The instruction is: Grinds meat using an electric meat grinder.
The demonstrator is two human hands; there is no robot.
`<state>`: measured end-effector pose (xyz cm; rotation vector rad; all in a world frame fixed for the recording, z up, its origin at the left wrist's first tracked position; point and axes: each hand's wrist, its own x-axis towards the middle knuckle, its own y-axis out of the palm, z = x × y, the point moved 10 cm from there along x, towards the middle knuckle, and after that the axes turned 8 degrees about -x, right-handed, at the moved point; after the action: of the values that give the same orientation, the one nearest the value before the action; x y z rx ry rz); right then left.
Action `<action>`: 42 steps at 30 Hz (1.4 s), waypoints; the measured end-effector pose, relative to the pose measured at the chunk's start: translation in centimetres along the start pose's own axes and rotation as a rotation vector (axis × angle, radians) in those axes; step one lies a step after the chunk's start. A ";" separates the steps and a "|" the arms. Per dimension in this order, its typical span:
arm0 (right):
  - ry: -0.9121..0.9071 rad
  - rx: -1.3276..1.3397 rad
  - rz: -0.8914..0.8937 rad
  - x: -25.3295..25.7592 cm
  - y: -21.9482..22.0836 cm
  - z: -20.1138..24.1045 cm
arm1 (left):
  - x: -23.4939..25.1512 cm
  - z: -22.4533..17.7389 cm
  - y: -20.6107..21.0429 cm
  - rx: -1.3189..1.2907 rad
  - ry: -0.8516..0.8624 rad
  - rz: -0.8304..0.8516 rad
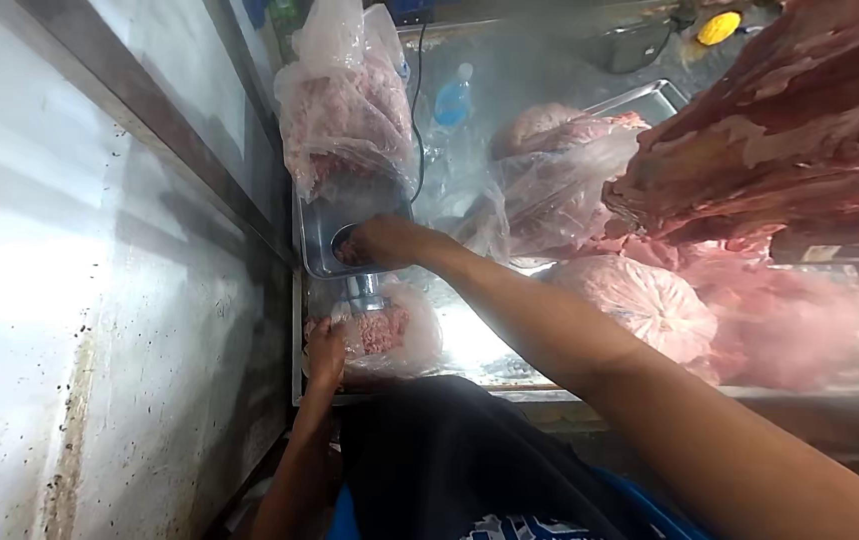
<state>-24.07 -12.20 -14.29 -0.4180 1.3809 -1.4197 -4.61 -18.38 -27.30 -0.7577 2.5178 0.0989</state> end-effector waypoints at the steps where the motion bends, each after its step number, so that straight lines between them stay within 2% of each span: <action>1: 0.016 0.005 -0.033 -0.2 -0.4 -0.4 | -0.1 0.4 -0.1 0.005 -0.007 -0.007; 4: 0.040 0.067 -0.068 -1.3 -0.8 -0.9 | -0.8 1.5 -0.5 0.023 -0.026 -0.035; 8: 0.058 0.221 -0.267 -1.9 -0.4 -2.5 | -1.1 2.3 -0.7 0.019 -0.053 -0.028; 11: 0.062 0.312 -0.410 -2.3 -1.8 -2.3 | -0.7 1.7 -0.9 0.008 -0.057 -0.031; 17: 0.041 0.242 -0.282 -0.8 -0.8 -1.4 | 0.4 0.1 0.0 0.056 -0.021 0.014; 24: 0.086 0.308 -0.449 -3.0 -0.8 -1.9 | -0.2 1.9 0.2 0.107 -0.079 0.035; 26: 0.059 0.331 -0.611 -5.8 -1.5 -1.2 | -0.8 2.4 0.2 0.159 -0.113 0.102; 28: 0.061 0.310 -0.907 -10.5 -1.6 -0.7 | -1.6 3.4 -0.3 0.193 -0.140 0.119; 30: 0.171 0.308 -1.061 -14.8 0.3 -1.2 | -2.4 4.7 -1.2 0.068 -0.156 0.059; 31: 0.285 0.322 -1.009 -15.9 2.6 -1.9 | -2.8 5.6 -1.5 -0.098 -0.185 0.004; 32: 0.422 0.363 -0.873 -16.1 5.7 -3.1 | -3.2 6.4 -1.4 -0.312 -0.223 -0.042; 34: 0.651 0.569 -0.402 -14.9 13.7 -5.2 | -3.5 7.3 -0.2 -0.661 -0.326 -0.116; 36: 0.754 0.795 -0.059 -13.6 20.3 -5.6 | -3.3 6.4 0.9 -0.760 -0.386 -0.200; 38: 0.709 1.027 0.017 -12.1 22.9 -4.5 | -2.7 3.3 0.1 -0.693 -0.300 -0.287; 40: 0.591 1.207 -0.048 -11.2 21.7 -3.0 | -1.8 1.2 -1.8 -0.722 -0.182 -0.318; 42: 0.487 1.342 -0.140 -10.8 19.5 -1.9 | -1.0 2.3 -3.9 -0.817 -0.162 -0.332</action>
<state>-13.23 2.26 -27.46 0.7537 0.4618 -2.2824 -0.75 -20.71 -28.56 -1.3911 2.1165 1.0641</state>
